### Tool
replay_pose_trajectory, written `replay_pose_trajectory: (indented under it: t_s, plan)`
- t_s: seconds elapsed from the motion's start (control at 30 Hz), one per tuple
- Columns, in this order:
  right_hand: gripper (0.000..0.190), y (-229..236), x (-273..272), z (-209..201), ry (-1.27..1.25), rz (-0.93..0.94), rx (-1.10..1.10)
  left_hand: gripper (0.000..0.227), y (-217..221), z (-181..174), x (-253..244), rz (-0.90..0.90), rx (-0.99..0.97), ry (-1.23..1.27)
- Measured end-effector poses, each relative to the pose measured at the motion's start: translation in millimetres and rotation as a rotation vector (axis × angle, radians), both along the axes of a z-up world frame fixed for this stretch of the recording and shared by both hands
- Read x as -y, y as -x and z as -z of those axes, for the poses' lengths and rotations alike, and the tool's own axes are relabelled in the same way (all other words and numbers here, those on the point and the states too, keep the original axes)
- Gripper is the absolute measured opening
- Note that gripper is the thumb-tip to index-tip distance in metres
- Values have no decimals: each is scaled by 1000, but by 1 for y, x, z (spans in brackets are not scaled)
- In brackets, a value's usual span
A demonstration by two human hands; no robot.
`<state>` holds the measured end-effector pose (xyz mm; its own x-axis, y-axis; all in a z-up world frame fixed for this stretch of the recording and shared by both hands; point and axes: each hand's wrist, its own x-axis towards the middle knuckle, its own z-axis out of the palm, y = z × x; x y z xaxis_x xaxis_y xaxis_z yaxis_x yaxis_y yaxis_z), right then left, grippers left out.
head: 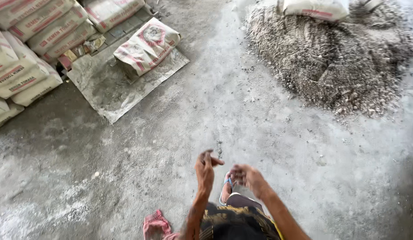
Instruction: The person picks up hexagonal paving stones and stacks them in rows alongside other stones. They move between a storage area with bags of material and the stacking location, handling one stone at a time by hand.
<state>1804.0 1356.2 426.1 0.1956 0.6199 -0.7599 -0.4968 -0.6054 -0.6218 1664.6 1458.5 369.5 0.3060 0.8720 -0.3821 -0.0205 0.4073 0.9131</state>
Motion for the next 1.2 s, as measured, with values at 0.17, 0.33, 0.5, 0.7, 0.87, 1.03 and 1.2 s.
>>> replay_pose_trajectory:
  t_s: [0.17,0.33,0.5,0.7,0.87,1.03,1.2]
  plan:
    - [47,-126,-144,11,-88,16,-5,37,-67,-56,-135,-14,16,-285]
    - [50,-176,-282,18,-154,-96,-152,46,-152,-48,-233,45,-45,-747]
    - [58,-203,-428,-15,-172,-1,-265,69,-245,-53,-356,353,-150,-1236]
    - [70,-281,-603,-77,-198,297,-288,78,-330,-20,-551,334,-229,-1337]
    - [71,-341,-695,-71,-615,-88,329,85,-394,-19,-668,140,119,96]
    - [74,-408,-799,-18,-760,-515,1097,74,-531,-37,-710,90,-1662,-530]
    - [61,-521,-910,42,-1170,-278,1036,75,-581,-70,-825,-43,-3521,-1383]
